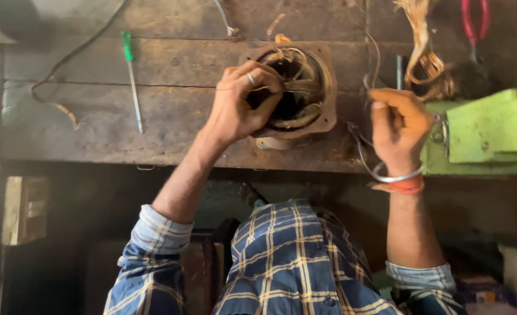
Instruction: The person inserts a bundle of copper wire into a cylindrical motor stator, then uses pliers to pull, cut, and arrange the wire inside the stator slots. The person repeatedly adjusts the wire by hand and with pliers, working on different sections of the stator throughout the clip.
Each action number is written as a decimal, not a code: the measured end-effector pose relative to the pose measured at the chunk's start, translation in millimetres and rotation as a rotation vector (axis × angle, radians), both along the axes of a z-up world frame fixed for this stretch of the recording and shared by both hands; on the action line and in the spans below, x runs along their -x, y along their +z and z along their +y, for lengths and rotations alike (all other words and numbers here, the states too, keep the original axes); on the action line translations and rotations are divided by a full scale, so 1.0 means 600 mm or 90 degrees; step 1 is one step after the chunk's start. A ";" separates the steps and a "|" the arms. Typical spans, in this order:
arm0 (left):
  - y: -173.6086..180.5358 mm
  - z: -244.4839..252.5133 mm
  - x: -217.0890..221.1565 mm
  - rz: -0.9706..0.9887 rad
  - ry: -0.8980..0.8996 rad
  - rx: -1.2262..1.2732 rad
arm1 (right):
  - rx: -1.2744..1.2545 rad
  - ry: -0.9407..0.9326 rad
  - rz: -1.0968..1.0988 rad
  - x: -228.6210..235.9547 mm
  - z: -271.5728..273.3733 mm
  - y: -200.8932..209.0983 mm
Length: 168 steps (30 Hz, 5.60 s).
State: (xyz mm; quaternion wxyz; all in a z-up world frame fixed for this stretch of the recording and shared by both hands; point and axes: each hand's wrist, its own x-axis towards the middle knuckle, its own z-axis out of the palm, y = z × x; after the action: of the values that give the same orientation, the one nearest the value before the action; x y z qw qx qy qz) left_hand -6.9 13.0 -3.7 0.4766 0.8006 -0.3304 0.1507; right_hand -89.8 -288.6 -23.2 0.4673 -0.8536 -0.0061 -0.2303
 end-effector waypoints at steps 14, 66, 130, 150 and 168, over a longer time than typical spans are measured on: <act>0.009 -0.016 0.007 -0.116 0.053 -0.130 | 0.458 -0.022 0.309 0.013 -0.267 -0.277; 0.019 0.051 -0.047 0.217 0.360 0.647 | -0.333 0.384 -0.364 0.018 0.205 0.143; -0.011 -0.116 0.072 -0.053 0.096 0.171 | -0.164 0.403 -0.374 0.016 0.220 0.180; 0.066 -0.007 0.176 -0.247 0.208 -0.470 | -1.072 0.525 0.652 0.141 0.196 -0.064; 0.014 -0.042 -0.014 -0.061 0.087 -0.144 | -0.438 0.387 0.111 0.138 0.102 -0.164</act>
State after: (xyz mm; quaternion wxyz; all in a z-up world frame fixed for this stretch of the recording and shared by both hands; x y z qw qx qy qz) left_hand 1.8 -12.0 4.5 0.3555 0.8618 -0.3121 0.1829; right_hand -172.4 -227.5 -121.5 0.7681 -0.6247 -0.1403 0.0011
